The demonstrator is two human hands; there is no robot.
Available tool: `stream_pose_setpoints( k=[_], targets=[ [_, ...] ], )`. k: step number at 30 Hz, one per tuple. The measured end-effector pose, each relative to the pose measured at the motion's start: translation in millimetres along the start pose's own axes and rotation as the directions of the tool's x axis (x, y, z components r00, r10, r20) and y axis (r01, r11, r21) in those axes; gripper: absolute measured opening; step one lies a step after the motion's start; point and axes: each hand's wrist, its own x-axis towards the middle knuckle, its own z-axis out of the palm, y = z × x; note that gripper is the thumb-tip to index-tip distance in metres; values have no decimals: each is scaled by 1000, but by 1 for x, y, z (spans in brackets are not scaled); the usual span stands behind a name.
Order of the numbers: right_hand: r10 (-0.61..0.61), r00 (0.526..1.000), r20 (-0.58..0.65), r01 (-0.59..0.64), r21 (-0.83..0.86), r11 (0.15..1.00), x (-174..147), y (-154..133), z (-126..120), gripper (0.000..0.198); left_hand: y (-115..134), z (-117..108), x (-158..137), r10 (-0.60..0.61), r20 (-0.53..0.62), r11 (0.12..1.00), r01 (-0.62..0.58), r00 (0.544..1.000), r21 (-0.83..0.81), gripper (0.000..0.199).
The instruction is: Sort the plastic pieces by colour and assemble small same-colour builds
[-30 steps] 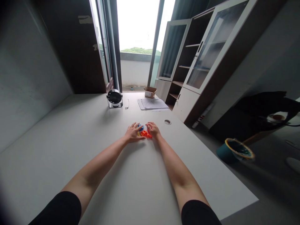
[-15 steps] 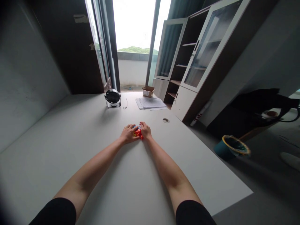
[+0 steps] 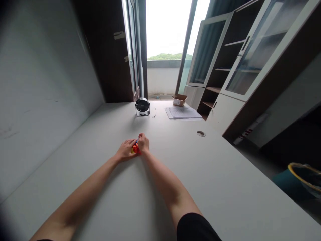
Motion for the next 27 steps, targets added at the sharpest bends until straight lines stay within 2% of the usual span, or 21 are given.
stream_pose_setpoints(
  k=[5,9,12,16,20,23,27],
  targets=[
    [-12,995,101,0,114,994,-18,-32,71,28,-35,-23,-44,-177,-49,982,180,983,61,75],
    [7,992,126,-28,165,986,-23,-40,98,28,-47,-30,-62,-256,-78,959,263,964,104,74],
    [-2,987,162,-35,224,974,-17,-36,99,29,-48,-27,-60,-277,-100,949,288,956,129,74],
    [-90,960,264,-4,335,942,-4,-26,88,32,-47,-23,-47,-319,-93,932,330,943,152,69],
    [-120,950,287,15,344,939,-3,-24,83,36,-48,-20,-37,-323,-85,933,332,943,136,69],
    [-95,964,247,11,321,947,-9,-27,85,38,-47,-18,-36,-309,-88,941,318,947,116,70],
    [-25,968,250,-71,370,926,-10,-34,88,39,-50,-18,-35,-322,-101,938,332,941,103,68]
  ],
)
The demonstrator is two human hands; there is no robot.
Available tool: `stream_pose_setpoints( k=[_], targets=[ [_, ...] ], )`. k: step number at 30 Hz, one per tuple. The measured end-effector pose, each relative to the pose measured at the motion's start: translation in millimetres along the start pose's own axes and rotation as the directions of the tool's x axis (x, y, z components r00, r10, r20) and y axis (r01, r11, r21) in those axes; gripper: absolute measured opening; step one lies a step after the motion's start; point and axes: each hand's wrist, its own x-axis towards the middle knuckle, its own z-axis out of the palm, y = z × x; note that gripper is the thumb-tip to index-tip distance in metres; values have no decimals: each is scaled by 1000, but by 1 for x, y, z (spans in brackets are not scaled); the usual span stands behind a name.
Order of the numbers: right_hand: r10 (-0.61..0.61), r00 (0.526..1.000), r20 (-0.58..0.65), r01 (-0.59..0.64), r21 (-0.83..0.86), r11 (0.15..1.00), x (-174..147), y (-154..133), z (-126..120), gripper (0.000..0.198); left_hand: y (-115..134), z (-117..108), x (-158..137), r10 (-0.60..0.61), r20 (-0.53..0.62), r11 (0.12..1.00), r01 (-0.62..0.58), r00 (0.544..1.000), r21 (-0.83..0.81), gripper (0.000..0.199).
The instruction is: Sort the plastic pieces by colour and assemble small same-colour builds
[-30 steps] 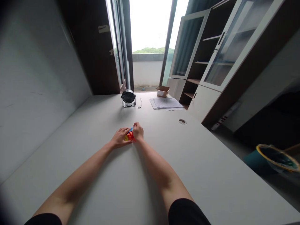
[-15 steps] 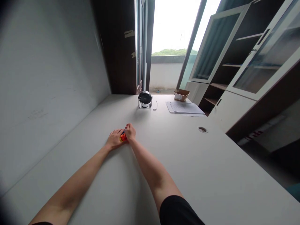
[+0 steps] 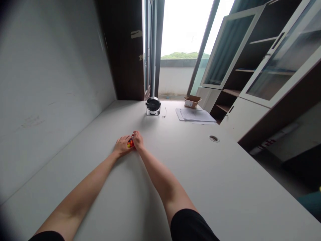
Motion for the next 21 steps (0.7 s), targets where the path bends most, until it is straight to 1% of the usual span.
stream_pose_setpoints(
  k=[6,9,12,14,16,18,19,21],
  targets=[
    [82,997,16,-83,199,976,7,-10,9,38,-18,-3,14,-77,-5,997,77,997,26,66],
    [104,992,70,-118,249,961,10,-15,13,37,-27,-4,19,-84,5,996,84,996,42,66],
    [90,990,109,-116,260,959,11,-18,7,35,-30,-4,21,-87,-1,995,87,996,42,67],
    [75,994,79,-89,194,977,11,-19,-7,32,-29,-6,20,-83,-14,996,83,996,34,69],
    [54,998,25,-55,35,998,7,-20,-33,30,-25,-8,18,-70,-38,997,71,997,29,71],
    [8,1000,20,-5,-153,988,-1,-20,-67,28,-21,-13,15,-42,-79,998,44,996,33,69],
    [-32,999,37,40,-230,972,-8,-20,-85,28,-18,-16,12,-18,-107,999,22,994,37,66],
    [-85,995,59,100,-336,936,-27,-21,-120,28,-10,-20,7,57,-158,998,-50,986,45,57]
  ],
)
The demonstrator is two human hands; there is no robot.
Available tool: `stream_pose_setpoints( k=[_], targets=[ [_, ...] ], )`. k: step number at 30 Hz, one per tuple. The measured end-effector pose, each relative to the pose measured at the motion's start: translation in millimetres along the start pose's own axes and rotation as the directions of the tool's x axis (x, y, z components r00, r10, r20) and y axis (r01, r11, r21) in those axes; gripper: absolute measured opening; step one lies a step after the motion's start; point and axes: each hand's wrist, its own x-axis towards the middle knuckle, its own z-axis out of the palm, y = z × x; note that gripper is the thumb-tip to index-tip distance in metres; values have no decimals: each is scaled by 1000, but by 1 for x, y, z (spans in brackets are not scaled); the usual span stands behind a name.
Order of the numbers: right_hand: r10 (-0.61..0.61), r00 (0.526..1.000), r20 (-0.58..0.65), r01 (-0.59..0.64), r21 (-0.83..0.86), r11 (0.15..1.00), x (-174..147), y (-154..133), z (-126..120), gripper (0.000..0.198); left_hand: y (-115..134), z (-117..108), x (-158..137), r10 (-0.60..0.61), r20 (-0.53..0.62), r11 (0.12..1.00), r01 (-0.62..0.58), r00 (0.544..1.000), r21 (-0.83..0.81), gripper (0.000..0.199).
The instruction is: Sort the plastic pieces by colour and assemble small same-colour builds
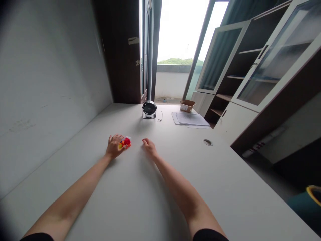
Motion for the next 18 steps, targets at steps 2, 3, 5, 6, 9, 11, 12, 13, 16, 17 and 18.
stream_pose_setpoints(
  k=[2,3,5,6,9,11,12,13,16,17,18],
  targets=[
    [-21,1000,21,23,-90,996,-26,3,-29,27,13,-3,-5,95,-6,995,-95,995,-31,51],
    [-45,997,57,52,-127,991,-39,3,-41,27,22,-2,-8,156,20,986,-155,988,-59,49],
    [-128,975,180,167,-221,961,-64,1,-60,25,43,1,-13,290,93,952,-277,952,-134,48],
    [-162,964,209,220,-296,930,-73,1,-68,25,53,4,-15,336,123,934,-313,934,-174,48],
    [-198,954,223,287,-504,815,-91,5,-85,28,76,13,-19,389,185,908,-342,902,-242,52],
    [-204,954,218,295,-583,757,-94,12,-93,36,82,17,-19,369,215,917,-316,904,-243,57],
    [-212,953,216,301,-603,739,-95,16,-95,40,82,19,-18,365,233,920,-311,902,-239,60],
    [-223,951,215,309,-612,728,-95,19,-97,44,82,19,-17,366,251,921,-311,896,-235,63],
    [-238,947,218,322,-620,715,-97,24,-99,49,78,20,-15,378,291,920,-321,879,-226,67],
    [-233,946,224,323,-621,714,-98,24,-99,50,78,21,-15,374,300,922,-316,878,-223,67],
    [-225,946,234,323,-623,712,-98,24,-99,51,78,22,-16,364,310,926,-307,878,-218,68]
  ],
)
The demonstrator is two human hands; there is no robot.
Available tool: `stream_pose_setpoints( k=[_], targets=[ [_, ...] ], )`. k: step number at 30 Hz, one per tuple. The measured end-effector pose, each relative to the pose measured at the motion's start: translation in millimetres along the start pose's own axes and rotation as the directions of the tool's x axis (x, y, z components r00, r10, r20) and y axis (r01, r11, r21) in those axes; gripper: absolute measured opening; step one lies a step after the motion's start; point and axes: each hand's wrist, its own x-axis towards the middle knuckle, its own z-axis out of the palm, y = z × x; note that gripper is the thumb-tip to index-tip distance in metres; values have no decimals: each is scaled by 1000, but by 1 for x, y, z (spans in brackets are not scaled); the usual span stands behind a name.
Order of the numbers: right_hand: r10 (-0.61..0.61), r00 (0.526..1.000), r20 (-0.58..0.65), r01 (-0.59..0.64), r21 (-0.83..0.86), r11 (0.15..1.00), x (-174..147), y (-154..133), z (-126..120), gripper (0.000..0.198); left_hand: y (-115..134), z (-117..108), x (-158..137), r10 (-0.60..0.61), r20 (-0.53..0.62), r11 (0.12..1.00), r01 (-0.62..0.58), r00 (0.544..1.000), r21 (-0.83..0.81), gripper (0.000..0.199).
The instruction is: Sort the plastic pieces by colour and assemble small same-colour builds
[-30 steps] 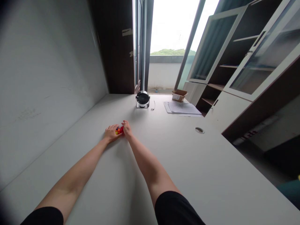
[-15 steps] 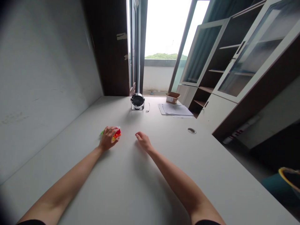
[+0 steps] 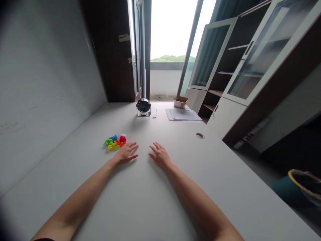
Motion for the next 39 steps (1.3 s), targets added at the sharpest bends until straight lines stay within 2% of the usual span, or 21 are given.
stream_pose_setpoints(
  k=[6,13,25,31,39],
  targets=[
    [-21,994,108,24,-30,999,0,-3,4,61,5,15,-3,-87,50,996,86,995,22,82],
    [-43,972,230,54,-39,998,3,-2,5,73,6,16,-3,-104,107,994,99,989,53,85],
    [-36,972,233,53,-67,996,4,-8,3,74,9,15,-5,-97,108,994,90,989,69,84],
    [-15,949,314,59,-128,990,6,-11,-1,81,12,14,-3,-160,114,984,148,980,103,78],
    [-3,946,323,53,-145,988,5,-12,-4,82,12,13,-3,-142,137,988,133,980,77,88]
  ],
)
